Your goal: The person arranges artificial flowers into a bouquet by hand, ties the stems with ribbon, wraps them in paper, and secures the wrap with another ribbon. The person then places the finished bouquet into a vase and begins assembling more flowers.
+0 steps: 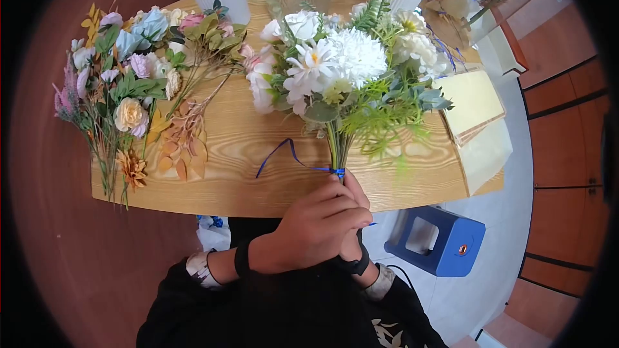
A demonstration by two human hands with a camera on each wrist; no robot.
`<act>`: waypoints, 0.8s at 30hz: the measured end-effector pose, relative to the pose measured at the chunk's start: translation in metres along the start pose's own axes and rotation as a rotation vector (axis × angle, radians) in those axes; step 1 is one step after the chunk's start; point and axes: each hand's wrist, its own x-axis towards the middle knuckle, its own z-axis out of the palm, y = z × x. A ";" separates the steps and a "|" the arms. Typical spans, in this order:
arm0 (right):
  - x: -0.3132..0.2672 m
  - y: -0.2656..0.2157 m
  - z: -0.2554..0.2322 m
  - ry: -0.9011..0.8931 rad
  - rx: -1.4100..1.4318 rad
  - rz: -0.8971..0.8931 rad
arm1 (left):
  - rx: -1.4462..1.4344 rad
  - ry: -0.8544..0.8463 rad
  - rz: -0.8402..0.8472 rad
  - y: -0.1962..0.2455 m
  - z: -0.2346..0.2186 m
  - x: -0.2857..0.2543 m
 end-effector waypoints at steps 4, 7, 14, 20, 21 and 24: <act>-0.006 0.032 -0.004 0.065 0.121 0.034 | 0.040 0.008 -0.077 0.013 -0.007 0.009; 0.005 -0.002 0.004 0.115 0.239 0.152 | 0.073 -0.030 -0.029 0.007 -0.009 0.002; 0.003 0.006 0.008 0.134 0.083 0.092 | 0.067 0.049 -0.011 -0.002 -0.006 -0.003; 0.004 0.002 0.018 0.112 0.200 0.094 | 0.060 0.179 -0.072 0.001 -0.009 -0.006; 0.003 0.004 0.018 0.097 0.217 0.120 | 0.061 0.199 -0.084 0.003 -0.009 -0.006; 0.003 0.007 0.017 0.084 0.212 0.156 | 0.038 0.221 -0.094 0.007 -0.010 -0.003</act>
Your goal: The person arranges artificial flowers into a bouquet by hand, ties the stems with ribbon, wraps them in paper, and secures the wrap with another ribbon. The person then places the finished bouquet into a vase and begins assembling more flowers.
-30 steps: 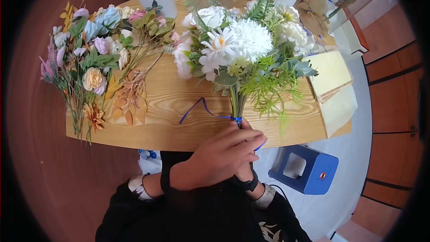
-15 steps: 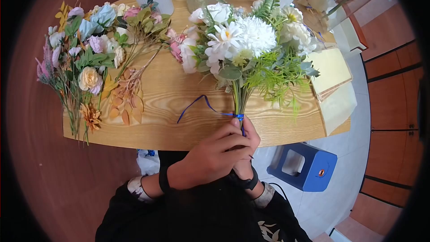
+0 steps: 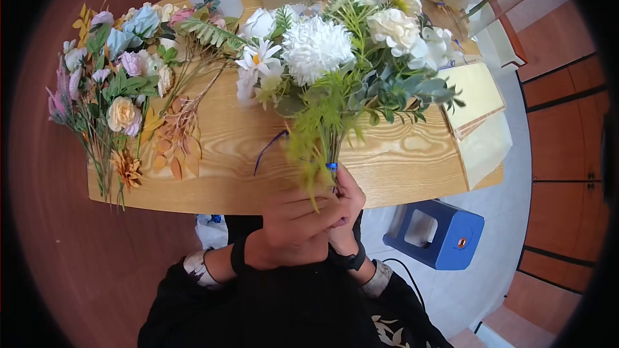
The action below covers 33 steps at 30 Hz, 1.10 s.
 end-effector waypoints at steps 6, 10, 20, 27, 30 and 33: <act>-0.003 -0.004 0.004 0.015 0.000 0.013 | 0.075 -0.001 -0.025 0.004 -0.010 0.005; -0.005 0.011 -0.003 -0.070 -0.172 -0.186 | 0.003 0.155 -0.051 0.000 -0.015 0.020; -0.004 0.005 -0.002 -0.069 -0.130 -0.132 | 0.051 0.123 -0.061 0.002 -0.022 0.010; -0.003 -0.010 -0.014 0.024 0.109 0.040 | -0.606 0.105 -0.779 -0.023 -0.046 -0.025; -0.007 -0.017 -0.015 -0.112 0.052 0.130 | -0.807 0.097 -1.088 -0.026 -0.043 -0.015; -0.009 -0.022 -0.008 -0.102 0.206 0.204 | -1.109 0.136 -1.076 -0.031 -0.033 -0.010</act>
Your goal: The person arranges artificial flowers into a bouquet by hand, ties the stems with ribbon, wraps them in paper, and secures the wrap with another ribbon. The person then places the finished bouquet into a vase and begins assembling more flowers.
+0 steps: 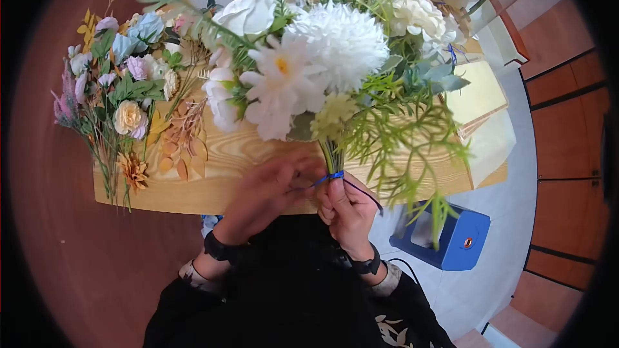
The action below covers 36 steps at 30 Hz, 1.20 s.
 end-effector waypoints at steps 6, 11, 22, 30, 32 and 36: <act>0.005 0.004 -0.012 0.022 -0.115 -0.155 | 1.086 -0.043 0.268 0.025 0.002 -0.028; 0.007 -0.002 -0.003 0.067 -0.304 -0.239 | 1.148 -0.170 0.491 0.040 0.022 -0.038; -0.007 0.058 0.003 0.269 -0.552 -0.511 | 1.495 -0.489 0.530 0.030 0.081 0.007; 0.006 0.002 -0.006 0.106 -0.608 -0.199 | 1.137 -1.014 0.709 0.038 0.090 -0.029; 0.009 0.006 -0.009 0.148 -0.375 -0.194 | 1.018 -1.249 0.646 0.059 0.073 -0.037; 0.005 -0.006 -0.009 0.099 -0.110 -0.026 | 0.672 -0.579 0.490 0.048 0.005 -0.022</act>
